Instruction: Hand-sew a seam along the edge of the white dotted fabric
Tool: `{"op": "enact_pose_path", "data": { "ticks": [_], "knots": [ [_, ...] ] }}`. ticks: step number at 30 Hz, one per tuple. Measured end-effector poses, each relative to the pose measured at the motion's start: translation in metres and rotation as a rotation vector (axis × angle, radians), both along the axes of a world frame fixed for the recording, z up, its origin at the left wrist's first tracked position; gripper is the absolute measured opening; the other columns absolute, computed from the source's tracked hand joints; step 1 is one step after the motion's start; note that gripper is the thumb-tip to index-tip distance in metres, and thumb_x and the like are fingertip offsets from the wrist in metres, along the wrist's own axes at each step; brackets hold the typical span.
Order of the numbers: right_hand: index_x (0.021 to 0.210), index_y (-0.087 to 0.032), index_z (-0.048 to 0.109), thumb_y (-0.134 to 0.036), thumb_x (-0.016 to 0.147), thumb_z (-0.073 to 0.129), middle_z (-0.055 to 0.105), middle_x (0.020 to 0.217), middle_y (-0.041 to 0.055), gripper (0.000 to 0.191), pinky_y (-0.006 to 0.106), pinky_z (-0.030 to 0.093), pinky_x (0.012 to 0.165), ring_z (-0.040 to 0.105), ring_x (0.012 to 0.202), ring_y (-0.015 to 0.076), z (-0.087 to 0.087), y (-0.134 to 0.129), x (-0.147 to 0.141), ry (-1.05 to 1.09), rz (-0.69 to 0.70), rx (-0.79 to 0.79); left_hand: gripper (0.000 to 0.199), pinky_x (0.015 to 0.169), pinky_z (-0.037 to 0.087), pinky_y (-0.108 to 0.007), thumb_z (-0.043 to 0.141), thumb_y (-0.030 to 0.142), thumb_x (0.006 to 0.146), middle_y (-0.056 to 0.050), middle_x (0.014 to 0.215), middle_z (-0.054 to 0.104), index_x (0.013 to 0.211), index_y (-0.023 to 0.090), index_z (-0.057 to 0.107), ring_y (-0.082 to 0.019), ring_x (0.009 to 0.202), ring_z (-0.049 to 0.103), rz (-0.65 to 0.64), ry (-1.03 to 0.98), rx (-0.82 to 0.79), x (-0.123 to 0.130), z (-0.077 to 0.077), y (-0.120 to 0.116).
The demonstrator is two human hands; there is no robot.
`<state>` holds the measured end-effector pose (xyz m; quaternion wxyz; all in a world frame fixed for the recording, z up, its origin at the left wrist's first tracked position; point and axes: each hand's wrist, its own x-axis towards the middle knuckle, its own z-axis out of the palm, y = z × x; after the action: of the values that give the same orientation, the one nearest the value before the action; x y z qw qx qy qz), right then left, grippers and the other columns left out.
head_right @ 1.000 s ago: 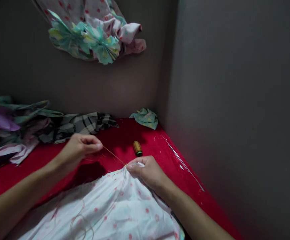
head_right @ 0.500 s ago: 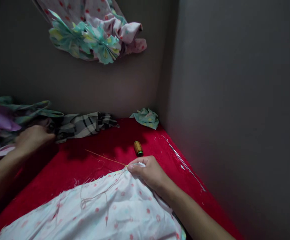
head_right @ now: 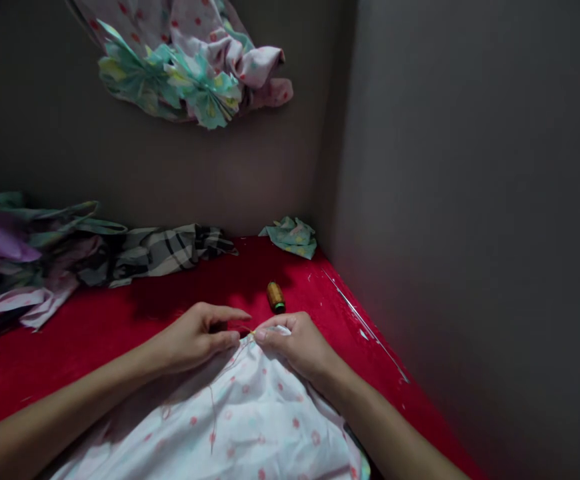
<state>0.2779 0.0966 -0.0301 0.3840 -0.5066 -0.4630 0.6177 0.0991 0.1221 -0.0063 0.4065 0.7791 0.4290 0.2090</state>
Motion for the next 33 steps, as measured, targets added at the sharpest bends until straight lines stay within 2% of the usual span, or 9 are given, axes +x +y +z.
{"op": "enact_pose_path", "data": {
  "ticks": [3, 7, 13, 16, 18, 21, 23, 28, 33],
  "knots": [
    [0.066, -0.01, 0.065, -0.032, 0.055, 0.068, 0.056, 0.05, -0.0007, 0.024, 0.019, 0.03, 0.045, 0.043, 0.045, 0.0076, 0.001, 0.0, 0.0, -0.012, -0.002, -0.001, 0.016, 0.044, 0.028, -0.018, 0.049, 0.019, 0.066, 0.003, 0.049, 0.047, 0.059, 0.011, 0.06, -0.007, 0.046, 0.037, 0.015, -0.094, -0.111, 0.0, -0.001, -0.001],
    [0.066, -0.011, 0.065, -0.033, 0.055, 0.068, 0.055, 0.048, -0.001, 0.025, 0.02, 0.03, 0.045, 0.043, 0.044, 0.008, 0.002, 0.0, 0.0, -0.036, -0.028, -0.021, 0.014, 0.04, 0.023, -0.018, 0.053, 0.023, 0.059, 0.005, 0.041, 0.037, 0.051, 0.011, 0.053, -0.005, 0.039, 0.029, 0.345, -0.198, -0.13, -0.014, 0.024, 0.009],
    [0.065, -0.012, 0.064, -0.032, 0.058, 0.066, 0.053, 0.046, -0.0018, 0.021, 0.02, 0.03, 0.044, 0.042, 0.042, 0.0077, 0.003, -0.001, -0.001, -0.019, -0.029, -0.029, 0.013, 0.04, 0.019, -0.019, 0.052, 0.025, 0.057, 0.006, 0.04, 0.036, 0.063, 0.013, 0.054, -0.006, 0.039, 0.025, 0.803, -0.152, 0.181, -0.07, 0.061, 0.04],
    [0.065, -0.012, 0.064, -0.032, 0.058, 0.066, 0.053, 0.045, -0.0018, 0.021, 0.02, 0.03, 0.043, 0.041, 0.042, 0.0075, 0.002, -0.002, -0.001, -0.01, -0.027, -0.028, 0.017, 0.045, 0.022, -0.02, 0.053, 0.026, 0.058, 0.005, 0.046, 0.039, 0.068, 0.013, 0.056, -0.009, 0.047, 0.031, 1.023, -0.064, 0.401, -0.106, 0.065, 0.053],
    [0.065, -0.012, 0.064, -0.032, 0.058, 0.066, 0.052, 0.044, -0.002, 0.021, 0.02, 0.029, 0.042, 0.04, 0.041, 0.007, 0.001, -0.002, -0.001, -0.015, -0.029, -0.031, 0.02, 0.049, 0.021, -0.021, 0.052, 0.028, 0.059, 0.003, 0.054, 0.041, 0.073, 0.014, 0.058, -0.011, 0.053, 0.035, 1.092, 0.184, 0.493, -0.129, 0.062, 0.058],
    [0.065, -0.012, 0.064, -0.032, 0.058, 0.066, 0.051, 0.044, -0.0024, 0.022, 0.02, 0.028, 0.041, 0.039, 0.04, 0.0068, 0.001, -0.002, -0.001, -0.012, -0.029, -0.032, 0.022, 0.05, 0.019, -0.023, 0.05, 0.031, 0.06, 0.0, 0.056, 0.038, 0.07, 0.014, 0.058, -0.013, 0.054, 0.034, 1.047, 0.636, 0.454, -0.152, 0.053, 0.062],
    [0.065, -0.012, 0.064, -0.033, 0.057, 0.066, 0.051, 0.043, -0.0025, 0.022, 0.02, 0.028, 0.042, 0.04, 0.04, 0.0072, 0.002, -0.002, -0.001, -0.012, -0.026, -0.038, 0.02, 0.051, 0.018, -0.023, 0.052, 0.031, 0.057, -0.001, 0.052, 0.036, 0.061, 0.012, 0.056, -0.015, 0.054, 0.036, 0.995, 0.728, 0.387, -0.158, 0.047, 0.063],
    [0.064, -0.012, 0.064, -0.032, 0.055, 0.068, 0.055, 0.048, -0.0009, 0.022, 0.02, 0.03, 0.044, 0.043, 0.044, 0.008, 0.004, -0.002, -0.001, -0.02, -0.028, -0.036, 0.032, 0.052, 0.024, -0.024, 0.054, 0.028, 0.058, -0.009, 0.065, 0.054, 0.083, 0.01, 0.062, -0.024, 0.065, 0.048, 0.782, 0.634, 0.345, -0.135, 0.045, 0.061],
    [0.064, -0.012, 0.064, -0.033, 0.054, 0.069, 0.054, 0.046, -0.002, 0.024, 0.019, 0.029, 0.043, 0.042, 0.041, 0.0072, 0.002, -0.001, -0.001, -0.014, -0.028, -0.048, 0.032, 0.06, 0.039, -0.02, 0.047, 0.033, 0.071, -0.003, 0.08, 0.065, 0.093, 0.016, 0.063, -0.016, 0.071, 0.056, 0.402, 0.35, 0.282, -0.065, 0.037, 0.041]
  ]
}}
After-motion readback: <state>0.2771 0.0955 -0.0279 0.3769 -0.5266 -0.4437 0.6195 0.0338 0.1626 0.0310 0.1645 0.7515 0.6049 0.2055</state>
